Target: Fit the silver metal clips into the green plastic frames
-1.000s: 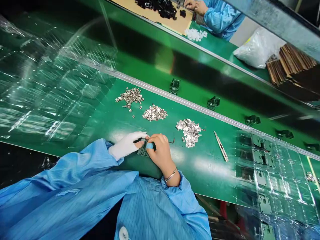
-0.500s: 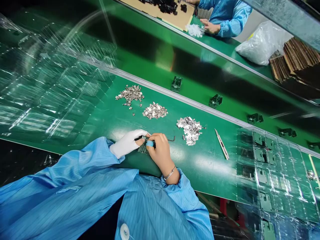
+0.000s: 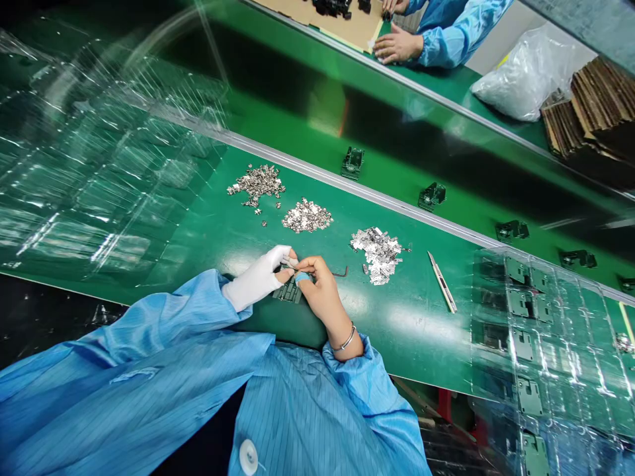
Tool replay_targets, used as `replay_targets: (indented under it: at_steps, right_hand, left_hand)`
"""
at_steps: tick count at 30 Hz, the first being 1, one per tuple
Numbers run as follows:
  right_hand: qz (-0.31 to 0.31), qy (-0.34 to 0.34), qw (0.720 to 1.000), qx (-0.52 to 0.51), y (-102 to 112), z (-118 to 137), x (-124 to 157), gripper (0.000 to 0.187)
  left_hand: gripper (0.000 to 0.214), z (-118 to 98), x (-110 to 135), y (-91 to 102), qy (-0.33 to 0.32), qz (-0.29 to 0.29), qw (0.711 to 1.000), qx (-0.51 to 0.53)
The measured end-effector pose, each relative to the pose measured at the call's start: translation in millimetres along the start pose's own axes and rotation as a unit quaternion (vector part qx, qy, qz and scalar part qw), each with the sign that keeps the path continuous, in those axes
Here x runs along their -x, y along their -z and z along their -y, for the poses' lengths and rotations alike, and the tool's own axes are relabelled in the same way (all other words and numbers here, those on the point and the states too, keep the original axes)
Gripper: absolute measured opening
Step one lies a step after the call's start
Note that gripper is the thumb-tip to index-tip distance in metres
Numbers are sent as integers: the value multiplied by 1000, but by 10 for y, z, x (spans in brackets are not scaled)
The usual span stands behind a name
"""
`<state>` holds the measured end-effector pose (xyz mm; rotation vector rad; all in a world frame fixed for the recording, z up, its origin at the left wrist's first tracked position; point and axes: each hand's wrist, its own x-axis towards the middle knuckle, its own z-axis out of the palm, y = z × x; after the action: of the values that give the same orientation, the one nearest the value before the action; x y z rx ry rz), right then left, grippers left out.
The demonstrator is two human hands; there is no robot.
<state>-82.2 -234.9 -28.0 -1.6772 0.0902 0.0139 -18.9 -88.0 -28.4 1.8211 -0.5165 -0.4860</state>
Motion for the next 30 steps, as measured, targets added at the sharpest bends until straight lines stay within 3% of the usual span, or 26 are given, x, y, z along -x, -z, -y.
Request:
replay_targets:
  at_steps: [4, 8, 11, 13, 15, 17, 19, 22, 25, 28, 30]
  right_hand:
    - [12, 10, 1000, 19, 18, 5, -42, 21]
    - [-11, 23, 999, -23, 169, 7, -15, 22]
    - [23, 74, 996, 42, 293, 53, 63, 38]
    - [94, 98, 981, 141, 304, 99, 118, 59]
    - [111, 96, 966, 214, 253, 125, 151, 70]
    - [46, 70, 974, 212, 177, 116, 151, 65]
    - [-25, 33, 989, 140, 120, 78, 130, 57]
    - [-48, 11, 998, 41, 114, 14, 113, 50]
    - [-79, 53, 995, 21, 177, -7, 151, 54]
    - [-123, 83, 988, 40, 229, 26, 210, 53]
    - [-116, 84, 986, 84, 229, 53, 241, 50]
  left_hand:
    - [32, -45, 13, 27, -34, -20, 998, -48]
    - [33, 13, 34, 150, -61, -113, 992, -10]
    - [31, 63, 45, 301, -38, -153, 988, 1]
    - [30, 55, 60, 390, -29, -137, 989, -42]
    - [33, 5, 95, 429, -47, -109, 988, -94]
    - [41, -72, 149, 397, -96, -66, 982, -149]
    - [54, -160, 205, 302, -152, -19, 962, -224]
    - [59, -293, 199, 156, -177, 7, 926, -333]
    - [49, -422, -70, 213, -144, -6, 925, -352]
    - [45, -525, -663, 539, -83, -62, 930, -351]
    - [44, -561, -1154, 824, -28, -118, 907, -403]
